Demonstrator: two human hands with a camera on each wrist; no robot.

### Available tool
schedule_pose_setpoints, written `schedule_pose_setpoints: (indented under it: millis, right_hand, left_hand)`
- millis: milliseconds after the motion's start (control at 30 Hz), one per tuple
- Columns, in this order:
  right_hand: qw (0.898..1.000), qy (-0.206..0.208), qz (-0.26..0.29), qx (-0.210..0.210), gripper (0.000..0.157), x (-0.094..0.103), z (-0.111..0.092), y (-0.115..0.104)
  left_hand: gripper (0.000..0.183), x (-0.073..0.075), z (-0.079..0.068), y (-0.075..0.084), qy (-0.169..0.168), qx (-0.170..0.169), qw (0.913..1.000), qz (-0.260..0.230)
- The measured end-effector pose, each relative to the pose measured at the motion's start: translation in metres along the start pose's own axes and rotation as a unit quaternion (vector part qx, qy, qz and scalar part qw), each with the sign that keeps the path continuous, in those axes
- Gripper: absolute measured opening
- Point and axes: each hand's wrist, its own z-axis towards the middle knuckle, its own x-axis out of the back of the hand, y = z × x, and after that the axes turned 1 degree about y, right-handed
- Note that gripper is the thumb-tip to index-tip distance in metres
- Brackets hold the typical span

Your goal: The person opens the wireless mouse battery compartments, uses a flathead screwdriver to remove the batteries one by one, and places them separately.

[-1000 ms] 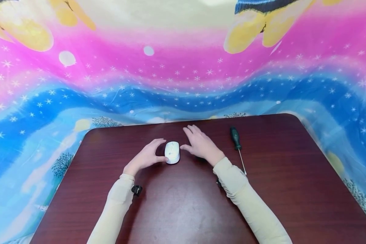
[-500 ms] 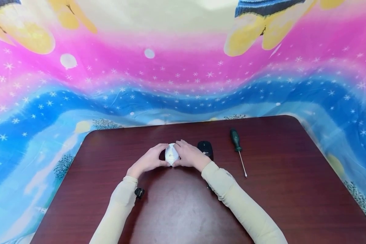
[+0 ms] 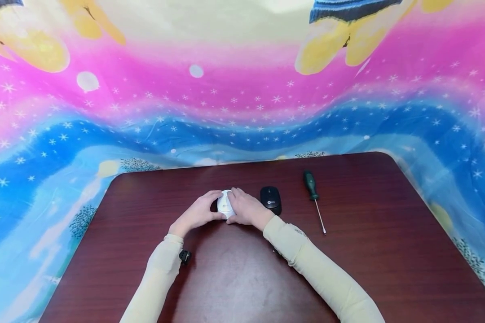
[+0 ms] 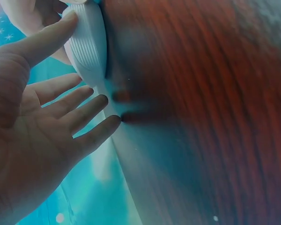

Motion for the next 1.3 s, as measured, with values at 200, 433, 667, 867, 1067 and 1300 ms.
schedule_pose_setpoints:
  millis: [200,433,667,867,1067,1300]
  right_hand:
    - [0.999,0.020,-0.029,0.013,0.091,-0.005,0.000,0.000]
    - [0.998,0.049,-0.037,0.034,0.084,-0.008,0.001,0.003]
    - [0.997,0.055,-0.018,0.052,0.071,-0.001,0.001,0.005]
    - [0.993,0.097,0.015,0.065,0.049,0.008,0.000,0.007]
    - [0.985,0.142,0.026,0.093,0.033,0.011,-0.001,0.007]
    - [0.980,0.173,0.032,0.098,0.024,0.012,-0.003,0.007]
  left_hand:
    - [0.075,0.000,0.000,-0.003,-0.008,-0.002,1.0000,0.000]
    - [0.076,0.000,-0.001,-0.003,-0.016,-0.012,0.9998,0.005]
    - [0.072,-0.001,-0.002,-0.001,0.005,-0.011,0.9999,0.011]
    - [0.063,0.000,-0.002,-0.001,0.040,-0.013,0.9991,-0.004]
    - [0.054,-0.001,0.000,0.000,0.072,-0.023,0.9970,-0.016]
    - [0.040,-0.004,0.001,0.001,0.126,-0.023,0.9917,-0.005]
